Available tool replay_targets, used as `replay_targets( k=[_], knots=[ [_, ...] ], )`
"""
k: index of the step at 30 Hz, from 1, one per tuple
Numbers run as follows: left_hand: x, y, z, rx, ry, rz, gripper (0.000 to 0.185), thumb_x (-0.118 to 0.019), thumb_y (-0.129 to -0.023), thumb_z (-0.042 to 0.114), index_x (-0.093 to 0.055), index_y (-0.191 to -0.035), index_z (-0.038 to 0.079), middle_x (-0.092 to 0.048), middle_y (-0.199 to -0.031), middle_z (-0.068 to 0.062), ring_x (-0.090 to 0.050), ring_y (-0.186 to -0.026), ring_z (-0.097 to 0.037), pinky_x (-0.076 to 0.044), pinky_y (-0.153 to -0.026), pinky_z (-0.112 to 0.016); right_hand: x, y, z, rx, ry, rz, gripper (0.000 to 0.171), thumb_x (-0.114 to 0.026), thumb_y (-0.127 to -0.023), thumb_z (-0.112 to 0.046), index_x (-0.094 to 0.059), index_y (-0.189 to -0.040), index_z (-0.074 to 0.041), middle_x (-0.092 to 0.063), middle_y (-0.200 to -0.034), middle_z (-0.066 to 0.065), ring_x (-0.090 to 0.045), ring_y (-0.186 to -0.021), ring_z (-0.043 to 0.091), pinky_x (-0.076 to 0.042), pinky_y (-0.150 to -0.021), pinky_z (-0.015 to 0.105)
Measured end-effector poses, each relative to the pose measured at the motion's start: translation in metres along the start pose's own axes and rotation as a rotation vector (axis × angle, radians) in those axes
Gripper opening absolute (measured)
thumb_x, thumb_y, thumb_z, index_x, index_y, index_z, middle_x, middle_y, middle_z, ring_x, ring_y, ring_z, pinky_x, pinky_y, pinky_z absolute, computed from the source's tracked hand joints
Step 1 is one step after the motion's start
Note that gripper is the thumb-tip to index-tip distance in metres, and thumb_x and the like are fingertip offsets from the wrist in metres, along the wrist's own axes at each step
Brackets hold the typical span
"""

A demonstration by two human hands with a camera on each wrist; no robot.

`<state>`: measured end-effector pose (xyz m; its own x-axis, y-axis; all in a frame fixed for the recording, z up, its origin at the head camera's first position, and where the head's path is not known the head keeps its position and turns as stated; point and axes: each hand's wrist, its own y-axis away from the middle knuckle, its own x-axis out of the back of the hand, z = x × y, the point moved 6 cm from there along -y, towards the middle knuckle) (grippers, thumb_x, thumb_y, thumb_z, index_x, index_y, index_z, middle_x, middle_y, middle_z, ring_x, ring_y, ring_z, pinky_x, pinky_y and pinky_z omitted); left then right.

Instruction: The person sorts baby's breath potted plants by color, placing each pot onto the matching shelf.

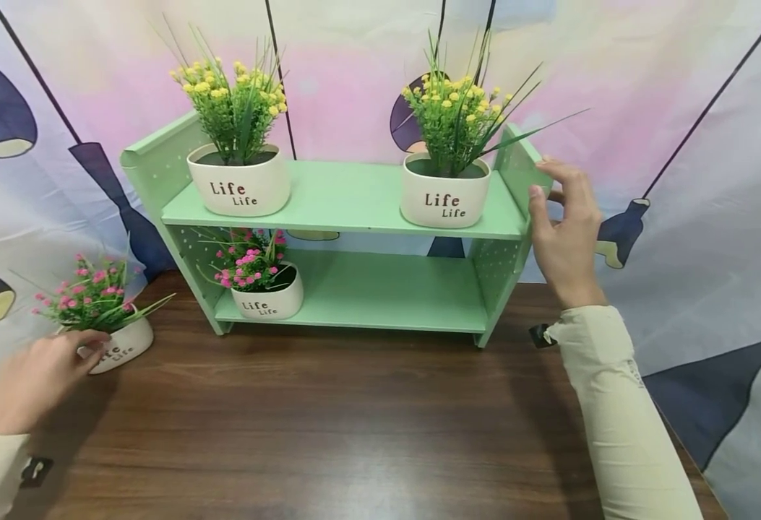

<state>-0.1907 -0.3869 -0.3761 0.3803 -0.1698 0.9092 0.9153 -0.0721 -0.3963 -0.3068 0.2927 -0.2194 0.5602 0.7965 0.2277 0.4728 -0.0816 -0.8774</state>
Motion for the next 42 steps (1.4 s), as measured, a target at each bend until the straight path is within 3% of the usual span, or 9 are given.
replay_targets(
  k=[6,9,16,23,32,42],
  knots=[
    [-0.003,0.003,-0.006,0.016,0.028,0.096,0.018,-0.076,-0.088,-0.003,-0.072,-0.105,0.000,-0.071,-0.097,-0.032,-0.063,-0.072,-0.057,-0.040,-0.048,-0.063,-0.001,0.002,-0.012,-0.025,0.013,0.013,0.031,-0.056,-0.106,-0.007,-0.065,-0.135,0.001,-0.062,-0.144,0.013,-0.060,-0.123,0.006,-0.049,-0.096,0.015],
    [-0.006,0.003,-0.011,0.031,0.031,0.097,0.019,-0.076,-0.089,-0.001,-0.072,-0.107,0.000,-0.070,-0.102,-0.034,-0.063,-0.072,-0.059,-0.039,-0.047,-0.062,-0.001,0.002,-0.022,-0.026,0.012,0.016,0.031,-0.056,-0.106,-0.006,-0.064,-0.134,0.002,-0.062,-0.143,0.015,-0.060,-0.124,0.006,-0.048,-0.097,0.015],
    [-0.012,0.007,-0.021,0.049,0.046,0.105,0.016,-0.077,-0.087,-0.002,-0.073,-0.103,-0.001,-0.070,-0.095,-0.033,-0.062,-0.064,-0.055,-0.038,-0.045,-0.058,-0.003,0.001,-0.020,-0.029,0.022,0.012,0.031,-0.056,-0.106,-0.008,-0.065,-0.135,0.000,-0.062,-0.143,0.013,-0.061,-0.123,0.009,-0.049,-0.092,0.012],
    [-0.013,0.010,-0.021,0.051,0.072,0.109,0.017,-0.079,-0.085,-0.003,-0.074,-0.101,-0.004,-0.070,-0.091,-0.032,-0.063,-0.069,-0.055,-0.044,-0.054,-0.065,-0.004,0.002,-0.008,-0.019,0.039,0.014,0.030,-0.057,-0.106,-0.007,-0.065,-0.135,0.000,-0.062,-0.143,0.012,-0.061,-0.124,0.012,-0.048,-0.096,0.014],
    [-0.009,0.015,-0.003,0.041,0.069,0.020,0.008,-0.082,-0.085,0.001,-0.079,-0.092,0.002,-0.075,-0.087,-0.024,-0.068,-0.075,-0.051,-0.046,-0.055,-0.060,-0.004,0.002,-0.005,-0.008,0.043,0.022,0.031,-0.058,-0.106,-0.007,-0.065,-0.135,0.000,-0.063,-0.143,0.013,-0.063,-0.126,0.029,-0.047,-0.097,0.013],
    [-0.007,0.023,0.041,0.071,0.134,-0.126,0.007,-0.083,-0.088,0.011,-0.083,-0.095,0.014,-0.079,-0.096,-0.014,-0.073,-0.083,-0.043,-0.051,-0.064,-0.059,-0.004,0.003,-0.011,-0.014,0.020,0.037,0.030,-0.057,-0.105,-0.005,-0.065,-0.133,0.002,-0.063,-0.141,0.016,-0.060,-0.132,0.017,-0.047,-0.100,0.015]
  ],
)
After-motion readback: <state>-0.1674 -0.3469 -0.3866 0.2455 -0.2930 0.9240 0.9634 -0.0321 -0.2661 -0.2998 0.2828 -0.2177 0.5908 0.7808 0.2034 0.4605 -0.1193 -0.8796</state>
